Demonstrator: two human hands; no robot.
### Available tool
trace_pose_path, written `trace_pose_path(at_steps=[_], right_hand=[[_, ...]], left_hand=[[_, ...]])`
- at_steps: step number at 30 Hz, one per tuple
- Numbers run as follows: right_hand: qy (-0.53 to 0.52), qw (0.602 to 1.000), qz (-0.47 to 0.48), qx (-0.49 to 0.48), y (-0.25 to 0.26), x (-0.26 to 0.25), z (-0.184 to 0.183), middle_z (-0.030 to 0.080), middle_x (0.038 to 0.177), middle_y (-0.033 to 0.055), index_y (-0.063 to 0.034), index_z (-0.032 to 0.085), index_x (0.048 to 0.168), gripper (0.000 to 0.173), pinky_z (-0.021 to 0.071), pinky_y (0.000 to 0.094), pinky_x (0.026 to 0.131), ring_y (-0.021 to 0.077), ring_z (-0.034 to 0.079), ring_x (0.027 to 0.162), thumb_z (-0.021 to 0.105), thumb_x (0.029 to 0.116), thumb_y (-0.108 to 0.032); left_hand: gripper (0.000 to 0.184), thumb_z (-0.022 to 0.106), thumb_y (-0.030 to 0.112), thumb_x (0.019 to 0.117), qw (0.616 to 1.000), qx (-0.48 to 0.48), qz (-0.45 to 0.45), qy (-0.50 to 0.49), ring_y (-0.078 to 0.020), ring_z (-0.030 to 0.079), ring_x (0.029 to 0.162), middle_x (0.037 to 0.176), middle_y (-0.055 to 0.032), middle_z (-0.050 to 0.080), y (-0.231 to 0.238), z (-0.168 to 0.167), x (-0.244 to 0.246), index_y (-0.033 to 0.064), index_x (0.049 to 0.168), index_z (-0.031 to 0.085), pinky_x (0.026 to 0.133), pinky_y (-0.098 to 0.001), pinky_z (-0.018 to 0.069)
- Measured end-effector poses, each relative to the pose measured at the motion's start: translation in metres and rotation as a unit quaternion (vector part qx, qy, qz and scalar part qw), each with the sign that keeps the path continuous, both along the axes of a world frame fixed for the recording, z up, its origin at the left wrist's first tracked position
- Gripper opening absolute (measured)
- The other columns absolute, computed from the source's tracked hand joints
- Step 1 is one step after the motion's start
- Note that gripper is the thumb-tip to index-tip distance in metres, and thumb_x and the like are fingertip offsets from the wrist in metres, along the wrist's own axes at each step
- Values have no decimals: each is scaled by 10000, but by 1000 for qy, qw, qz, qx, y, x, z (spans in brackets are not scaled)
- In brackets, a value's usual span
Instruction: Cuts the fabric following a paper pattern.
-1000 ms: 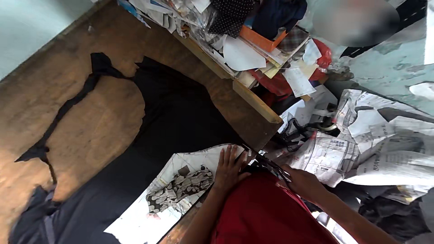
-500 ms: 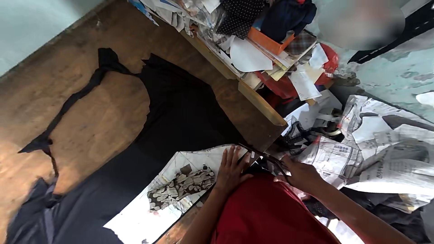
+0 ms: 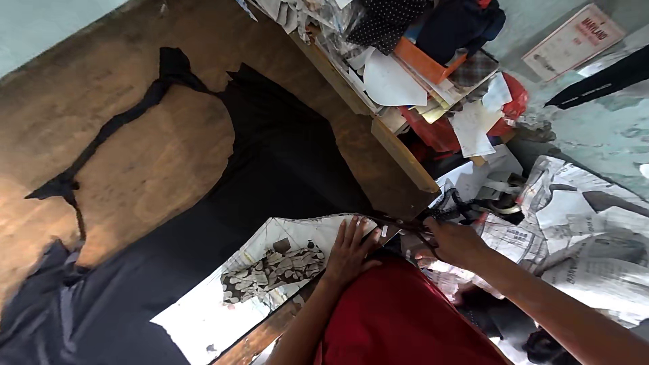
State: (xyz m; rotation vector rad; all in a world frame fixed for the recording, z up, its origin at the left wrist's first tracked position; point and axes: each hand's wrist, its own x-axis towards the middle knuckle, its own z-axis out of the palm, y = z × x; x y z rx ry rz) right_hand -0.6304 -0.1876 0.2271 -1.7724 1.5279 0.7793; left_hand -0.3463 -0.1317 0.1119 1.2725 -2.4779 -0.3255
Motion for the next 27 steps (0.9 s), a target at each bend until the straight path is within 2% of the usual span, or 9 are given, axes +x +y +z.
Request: trace_pose_path(at_steps=[6,11,16,23,27], right_hand=[[-2,1000,13,8,-11,-1,-1,698,1038,232,-75,532,1352,785,541,639,803,453,692,981,654,881,-690],[23,997,67,11,-34,-3,4,695,1069,257,-59,481,1425,852,532,645,850,472,685,1007,666,876,-684],[34,993,107,27,-58,20,8,642,1204,269,-54,427,1461,915,527,636,885,471,652,1095,682,857,-694],[8,989,148,4,-68,17,1,688,1017,243,-72,514,1358,798,538,636,805,466,688,968,635,885,-702],[15,986,168,0,-80,19,3,687,1066,239,-65,498,1378,837,541,627,822,461,686,995,649,868,-712]], left_hand=[[705,529,719,917,1000,7,7,17,-384,417,1461,1538,-168,496,1,-4,-1,260,1451,563,1195,-605,302],[696,528,711,924,1000,5,6,16,-375,415,1465,1542,-168,490,1,-3,0,260,1452,563,1199,-608,298],[684,547,696,923,1000,5,7,20,-371,410,1470,1550,-164,483,1,-2,0,257,1447,566,1204,-604,294],[692,581,673,914,999,21,8,27,-375,401,1476,1553,-162,481,2,-2,-1,249,1461,557,1206,-613,286],[704,609,671,897,1000,21,7,21,-373,391,1483,1569,-159,463,1,-3,-1,260,1466,549,1209,-616,277]])
